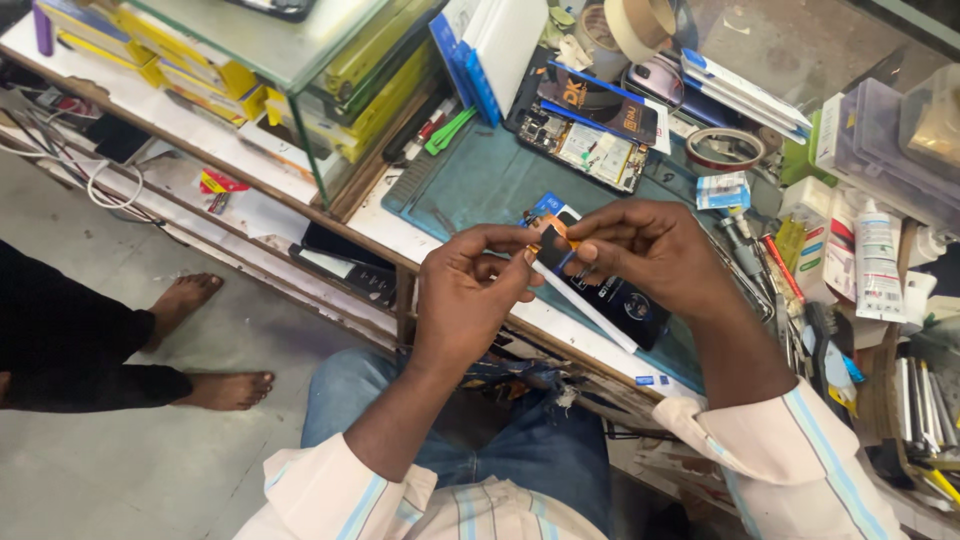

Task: The person works on a disassembled smartphone, using a small tool to adjust internal components and ribbon cables. They handle the battery and other parts, then place the phone down and pick up a screwdriver.

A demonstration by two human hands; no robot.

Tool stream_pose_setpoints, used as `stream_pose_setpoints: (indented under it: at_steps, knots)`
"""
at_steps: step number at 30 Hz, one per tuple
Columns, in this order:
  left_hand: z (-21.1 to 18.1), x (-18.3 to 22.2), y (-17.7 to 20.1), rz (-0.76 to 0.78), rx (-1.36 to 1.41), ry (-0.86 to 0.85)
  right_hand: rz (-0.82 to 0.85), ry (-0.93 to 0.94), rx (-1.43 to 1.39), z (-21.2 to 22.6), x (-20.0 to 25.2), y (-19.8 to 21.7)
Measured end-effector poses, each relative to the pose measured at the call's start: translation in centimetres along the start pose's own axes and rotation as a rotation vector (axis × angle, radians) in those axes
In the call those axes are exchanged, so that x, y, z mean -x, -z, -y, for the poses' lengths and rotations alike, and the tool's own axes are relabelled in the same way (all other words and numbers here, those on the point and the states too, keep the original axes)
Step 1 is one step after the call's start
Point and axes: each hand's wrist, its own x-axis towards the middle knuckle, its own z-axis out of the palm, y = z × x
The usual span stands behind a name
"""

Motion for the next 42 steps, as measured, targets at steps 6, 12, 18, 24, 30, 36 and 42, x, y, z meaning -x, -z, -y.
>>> stream_pose_setpoints:
  at_steps: [6,12,18,24,30,36,42]
  knots:
    - [-0.2,-1.3,-0.7,0.150,-0.088,-0.100,-0.089,-0.011,-0.085,-1.7,-0.4,0.6]
    - [-1.5,-2.9,-1.1,0.316,-0.125,0.106,-0.087,-0.041,-0.107,-2.3,-0.4,0.9]
    - [-2.0,-3.8,-1.4,0.331,-0.211,0.165,-0.019,0.018,-0.098,-2.2,-0.1,0.5]
    - [-0.9,-3.5,-1.4,0.200,-0.102,0.136,-0.080,0.004,-0.081,-2.7,-0.3,0.1]
    - [0.2,-3.3,-1.3,0.182,-0.088,0.110,-0.102,0.064,-0.119,-2.8,-0.4,0.0]
    - [0.9,-3.4,-1.0,0.170,-0.064,0.076,-0.046,0.030,-0.167,-2.4,-0.2,-0.1]
    - [0.9,-3.9,-0.4,0.180,0.000,0.111,-0.070,-0.013,-0.100,-2.1,0.0,0.1]
